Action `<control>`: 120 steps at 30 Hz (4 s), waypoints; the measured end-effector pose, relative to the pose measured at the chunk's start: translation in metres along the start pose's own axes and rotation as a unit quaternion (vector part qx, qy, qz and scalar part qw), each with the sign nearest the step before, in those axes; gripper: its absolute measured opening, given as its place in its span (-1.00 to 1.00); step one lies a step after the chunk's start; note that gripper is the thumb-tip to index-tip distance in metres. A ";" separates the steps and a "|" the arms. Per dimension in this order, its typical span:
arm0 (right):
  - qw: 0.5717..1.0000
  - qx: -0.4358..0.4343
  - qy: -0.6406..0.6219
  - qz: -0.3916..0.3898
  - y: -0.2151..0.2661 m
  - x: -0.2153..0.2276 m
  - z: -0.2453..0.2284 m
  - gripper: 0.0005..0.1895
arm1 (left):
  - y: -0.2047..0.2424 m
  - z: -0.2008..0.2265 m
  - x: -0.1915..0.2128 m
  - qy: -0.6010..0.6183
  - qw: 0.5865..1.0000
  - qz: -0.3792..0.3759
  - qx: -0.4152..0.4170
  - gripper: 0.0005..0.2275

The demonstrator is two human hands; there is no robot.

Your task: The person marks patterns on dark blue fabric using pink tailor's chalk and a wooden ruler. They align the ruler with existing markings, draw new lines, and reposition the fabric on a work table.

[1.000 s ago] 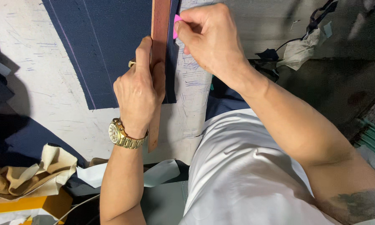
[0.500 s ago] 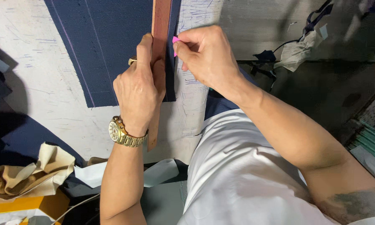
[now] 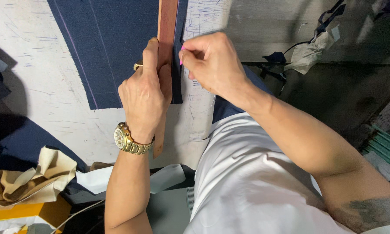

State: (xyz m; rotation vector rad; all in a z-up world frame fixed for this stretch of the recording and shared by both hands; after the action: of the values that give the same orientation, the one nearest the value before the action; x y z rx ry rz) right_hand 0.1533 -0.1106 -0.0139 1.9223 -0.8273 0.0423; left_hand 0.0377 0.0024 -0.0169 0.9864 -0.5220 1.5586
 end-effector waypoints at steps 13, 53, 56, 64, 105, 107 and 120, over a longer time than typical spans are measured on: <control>0.998 -0.048 -0.040 -0.003 0.011 0.000 0.006 -0.69 | 0.014 0.002 -0.002 0.040 0.999 -0.012 0.009 -0.63; 0.997 -0.008 -0.002 -0.074 0.040 -0.018 0.102 -0.82 | 0.083 -0.017 0.022 0.017 0.986 0.102 0.130 -0.58; 0.998 0.010 -0.048 -0.043 0.045 0.041 0.077 -0.84 | 0.139 -0.064 0.034 -0.039 0.964 0.181 0.190 -0.55; 0.993 0.105 -0.040 -0.031 0.032 0.107 0.060 -0.84 | 0.081 0.017 -0.028 -0.099 0.968 0.232 0.009 -0.82; 0.964 0.090 -0.151 -0.198 -0.010 0.065 0.031 -0.80 | 0.101 0.015 0.046 0.232 0.932 0.218 0.174 -0.86; 0.963 0.125 -0.151 -0.184 -0.004 0.051 0.040 -0.86 | 0.084 0.019 0.031 0.155 0.972 0.144 0.105 -0.88; 0.980 0.112 -0.143 0.080 0.010 0.003 0.011 -0.89 | 0.093 -0.012 -0.024 0.061 0.998 0.006 -0.032 -0.45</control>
State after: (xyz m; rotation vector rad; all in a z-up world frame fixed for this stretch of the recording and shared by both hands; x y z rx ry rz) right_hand 0.1466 -0.1240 -0.0109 2.0990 -1.2128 -0.0468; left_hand -0.0545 -0.0242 -0.0256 0.8350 -0.4898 1.5927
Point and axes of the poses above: each hand's wrist, its own y-axis away from the middle knuckle, its own x-axis out of the back of the hand, z = x × y, the point moved 5 cm from there along -y, towards the middle knuckle, and after that the axes turned 10 degrees about -x, right-handed, at the moved point
